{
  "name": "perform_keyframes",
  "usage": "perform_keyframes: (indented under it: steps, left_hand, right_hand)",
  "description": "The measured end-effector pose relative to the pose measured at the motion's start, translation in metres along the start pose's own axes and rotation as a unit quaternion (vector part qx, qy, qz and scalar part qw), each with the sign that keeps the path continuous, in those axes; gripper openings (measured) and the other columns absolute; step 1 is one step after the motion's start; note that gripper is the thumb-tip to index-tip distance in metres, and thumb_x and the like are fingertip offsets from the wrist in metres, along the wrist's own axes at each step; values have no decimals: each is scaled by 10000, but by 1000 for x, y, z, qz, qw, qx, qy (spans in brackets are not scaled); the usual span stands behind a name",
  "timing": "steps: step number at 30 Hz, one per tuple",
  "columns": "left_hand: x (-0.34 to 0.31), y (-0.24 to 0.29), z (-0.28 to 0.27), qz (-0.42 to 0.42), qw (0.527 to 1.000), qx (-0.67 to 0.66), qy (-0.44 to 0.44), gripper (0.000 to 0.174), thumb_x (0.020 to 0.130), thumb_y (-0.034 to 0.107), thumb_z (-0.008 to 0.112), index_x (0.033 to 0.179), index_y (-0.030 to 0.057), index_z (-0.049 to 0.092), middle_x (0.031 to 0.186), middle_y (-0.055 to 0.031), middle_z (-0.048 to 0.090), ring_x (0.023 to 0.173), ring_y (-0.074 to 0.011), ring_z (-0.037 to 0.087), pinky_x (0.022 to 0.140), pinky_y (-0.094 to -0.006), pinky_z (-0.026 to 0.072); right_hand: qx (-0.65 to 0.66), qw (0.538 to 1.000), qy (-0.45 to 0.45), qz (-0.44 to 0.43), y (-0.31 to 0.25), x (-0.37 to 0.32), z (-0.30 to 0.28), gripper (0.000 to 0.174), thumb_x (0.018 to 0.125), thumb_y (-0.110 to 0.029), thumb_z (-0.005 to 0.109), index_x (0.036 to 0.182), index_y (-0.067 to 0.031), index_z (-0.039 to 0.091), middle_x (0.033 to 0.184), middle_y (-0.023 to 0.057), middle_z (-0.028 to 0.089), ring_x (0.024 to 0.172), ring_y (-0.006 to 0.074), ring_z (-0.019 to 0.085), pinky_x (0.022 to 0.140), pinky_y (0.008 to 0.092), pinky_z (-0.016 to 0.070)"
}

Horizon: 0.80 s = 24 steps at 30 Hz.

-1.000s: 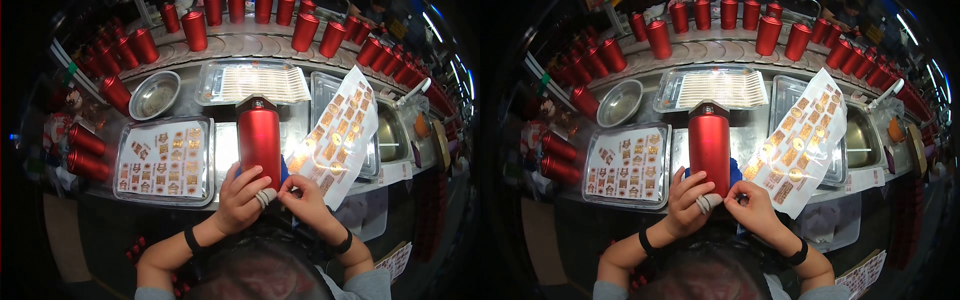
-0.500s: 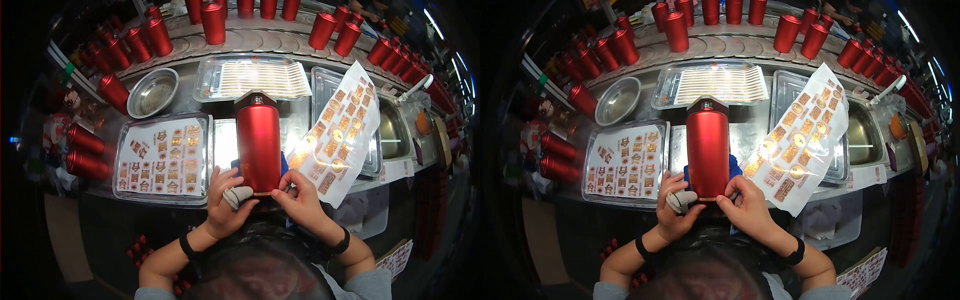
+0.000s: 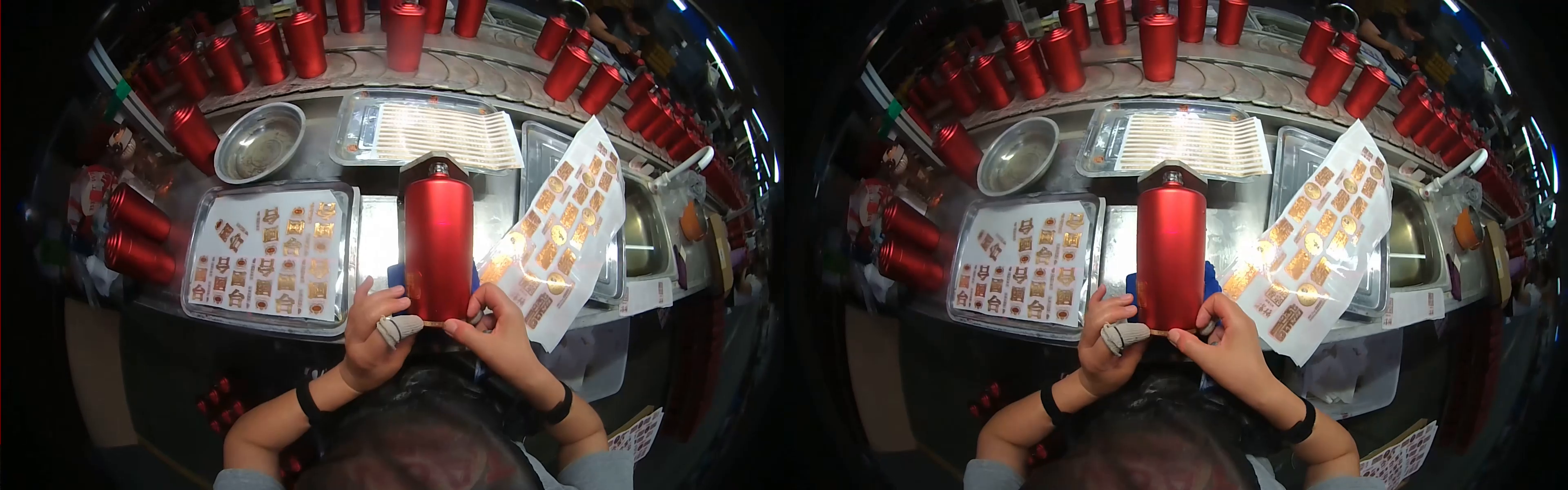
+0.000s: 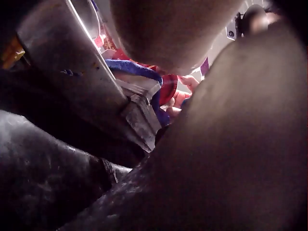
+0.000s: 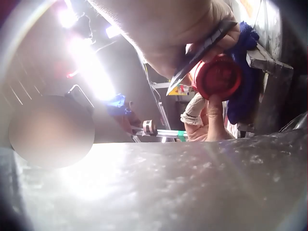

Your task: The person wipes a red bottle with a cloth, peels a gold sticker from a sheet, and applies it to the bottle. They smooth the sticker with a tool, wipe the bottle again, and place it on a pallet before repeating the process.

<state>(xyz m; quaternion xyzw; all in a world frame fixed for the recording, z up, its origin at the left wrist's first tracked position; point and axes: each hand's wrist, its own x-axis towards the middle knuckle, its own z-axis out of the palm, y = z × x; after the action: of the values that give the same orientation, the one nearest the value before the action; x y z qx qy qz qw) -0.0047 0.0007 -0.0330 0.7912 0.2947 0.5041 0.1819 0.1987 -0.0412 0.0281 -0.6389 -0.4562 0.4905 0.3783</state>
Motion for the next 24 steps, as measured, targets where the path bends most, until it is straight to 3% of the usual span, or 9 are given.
perform_keyframes:
  steps: [2,3,6,9,16,24]
  left_hand:
    - [3,2,0,-2,1000,-10,4,337,678,-27,793,973,89,678,1117,-73,624,1083,-304,638,1072,-568,366]
    - [7,2,-1,14,1000,-1,3,330,675,-18,800,963,91,681,1103,-70,633,1076,-301,643,1072,-568,367]
    - [17,4,-4,52,998,19,-7,315,665,4,817,937,98,688,1071,-63,653,1059,-291,653,1070,-568,369]
    - [20,9,-2,61,998,29,-9,297,664,17,814,921,105,693,1060,-63,662,1048,-282,658,1061,-569,377]
    - [11,5,-1,49,998,36,2,280,674,41,790,927,134,713,1072,-63,670,1044,-273,660,1055,-567,384]
    - [19,11,1,100,991,70,-47,324,683,37,792,974,160,717,1141,-54,637,1133,-287,607,1095,-572,337]
  right_hand:
    - [21,999,1,24,-8,-6,-1,308,778,-161,808,794,-59,517,727,-49,504,576,15,416,513,196,336]
    - [26,999,7,17,-10,-10,0,217,814,-122,767,818,-44,565,741,-47,545,578,6,414,517,187,331]
    - [65,997,31,-40,-12,-15,3,153,829,-120,743,837,-33,617,735,-38,583,585,7,419,526,186,334]
    - [13,999,32,-36,-7,-15,1,122,837,-119,722,829,-30,639,726,-31,605,599,10,431,536,188,341]
    - [7,998,34,-44,-3,-10,3,119,828,-115,720,804,-35,636,701,-44,588,592,11,422,537,194,348]
    - [4,998,38,-41,2,-8,-2,118,828,-117,703,787,-28,636,686,-40,570,583,8,414,530,196,352]
